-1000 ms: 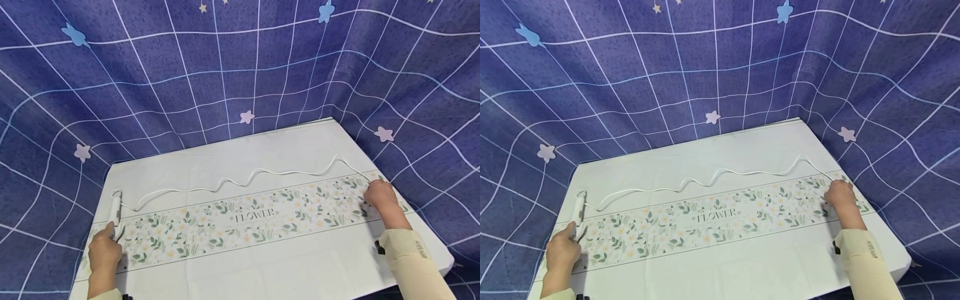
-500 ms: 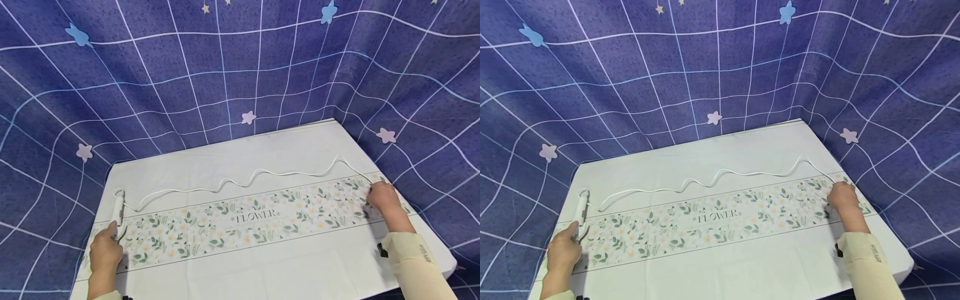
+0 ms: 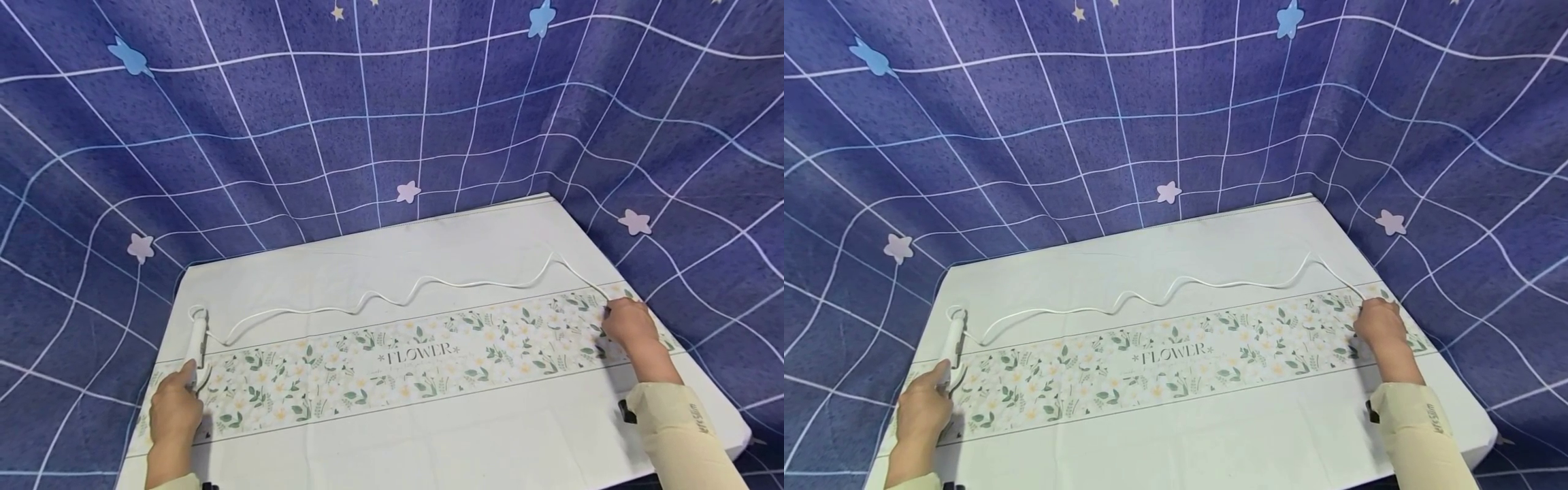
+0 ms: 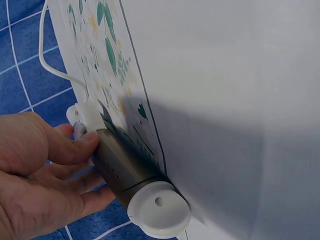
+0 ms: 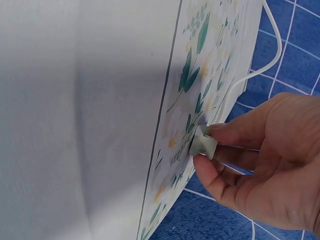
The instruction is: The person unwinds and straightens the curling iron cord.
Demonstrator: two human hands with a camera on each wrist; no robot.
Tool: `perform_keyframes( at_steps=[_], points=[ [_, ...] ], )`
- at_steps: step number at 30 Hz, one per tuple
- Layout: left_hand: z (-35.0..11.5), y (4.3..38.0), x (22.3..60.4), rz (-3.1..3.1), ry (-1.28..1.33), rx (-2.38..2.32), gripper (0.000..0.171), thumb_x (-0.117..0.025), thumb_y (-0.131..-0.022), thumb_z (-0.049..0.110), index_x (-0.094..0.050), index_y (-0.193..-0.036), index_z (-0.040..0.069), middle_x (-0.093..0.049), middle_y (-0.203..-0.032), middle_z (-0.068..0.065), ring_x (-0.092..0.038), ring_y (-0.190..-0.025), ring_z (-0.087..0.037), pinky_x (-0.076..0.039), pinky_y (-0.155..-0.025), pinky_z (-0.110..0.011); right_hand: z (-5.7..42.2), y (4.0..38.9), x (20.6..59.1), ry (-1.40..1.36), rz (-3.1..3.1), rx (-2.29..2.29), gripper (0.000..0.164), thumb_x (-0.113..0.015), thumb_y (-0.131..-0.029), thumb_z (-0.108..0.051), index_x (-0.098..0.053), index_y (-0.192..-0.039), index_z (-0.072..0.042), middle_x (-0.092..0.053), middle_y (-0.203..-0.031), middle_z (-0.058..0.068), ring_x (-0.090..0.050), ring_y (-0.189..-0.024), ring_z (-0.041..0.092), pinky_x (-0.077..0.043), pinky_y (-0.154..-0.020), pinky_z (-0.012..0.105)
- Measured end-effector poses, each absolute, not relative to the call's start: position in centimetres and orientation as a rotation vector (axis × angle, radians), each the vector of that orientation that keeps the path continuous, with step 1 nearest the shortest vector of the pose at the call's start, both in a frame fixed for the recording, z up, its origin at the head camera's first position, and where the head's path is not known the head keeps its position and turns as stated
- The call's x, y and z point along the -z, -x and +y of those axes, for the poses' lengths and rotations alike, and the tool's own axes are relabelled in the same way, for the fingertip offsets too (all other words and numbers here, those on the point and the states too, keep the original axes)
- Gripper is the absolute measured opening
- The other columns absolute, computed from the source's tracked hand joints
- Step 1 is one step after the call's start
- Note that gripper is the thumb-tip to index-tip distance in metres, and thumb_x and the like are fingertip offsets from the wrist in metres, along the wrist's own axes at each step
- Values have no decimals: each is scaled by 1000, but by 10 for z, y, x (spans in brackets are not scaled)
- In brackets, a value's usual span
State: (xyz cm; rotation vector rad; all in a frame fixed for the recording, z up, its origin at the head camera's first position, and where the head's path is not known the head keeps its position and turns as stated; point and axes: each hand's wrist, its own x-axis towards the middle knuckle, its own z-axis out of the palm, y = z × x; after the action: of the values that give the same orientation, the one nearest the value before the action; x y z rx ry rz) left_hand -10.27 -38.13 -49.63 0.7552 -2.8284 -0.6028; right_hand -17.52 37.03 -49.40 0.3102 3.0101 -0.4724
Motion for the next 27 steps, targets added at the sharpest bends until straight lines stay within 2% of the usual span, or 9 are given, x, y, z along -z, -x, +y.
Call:
perform_keyframes(
  at_steps=[9, 19, 24, 27],
  points=[
    [-381, 101, 496, -2825, -758, 597, 61, -50, -83, -12, -45, -141, 5, -44, -136, -28, -42, -118, -55, -36, -97, -63, 369, 176, 496, -353, 2983, 484, 41, -45, -87, -6, -49, -122, 17, -47, -119, 43, -42, -106, 60, -44, -80, 65],
    [-379, 102, 494, -2836, -775, 599, 63, -52, -82, -12, -43, -142, 4, -42, -137, -29, -40, -122, -53, -34, -100, -62, 368, 176, 492, -373, 2922, 492, 39, -41, -91, -11, -50, -122, 10, -46, -117, 43, -42, -104, 57, -46, -60, 55],
    [-378, 102, 494, -2829, -762, 586, 63, -54, -81, -12, -44, -141, 4, -43, -136, -29, -41, -120, -54, -35, -98, -63, 365, 177, 491, -361, 2934, 500, 40, -40, -91, -15, -51, -121, 9, -47, -117, 41, -40, -106, 58, -45, -65, 60],
    [-379, 102, 493, -2836, -773, 579, 64, -55, -82, -10, -42, -143, 5, -42, -136, -29, -42, -119, -55, -36, -97, -63, 363, 177, 490, -367, 2975, 493, 41, -42, -91, -17, -51, -122, 9, -47, -119, 40, -38, -109, 58, -42, -74, 65]
  ],
)
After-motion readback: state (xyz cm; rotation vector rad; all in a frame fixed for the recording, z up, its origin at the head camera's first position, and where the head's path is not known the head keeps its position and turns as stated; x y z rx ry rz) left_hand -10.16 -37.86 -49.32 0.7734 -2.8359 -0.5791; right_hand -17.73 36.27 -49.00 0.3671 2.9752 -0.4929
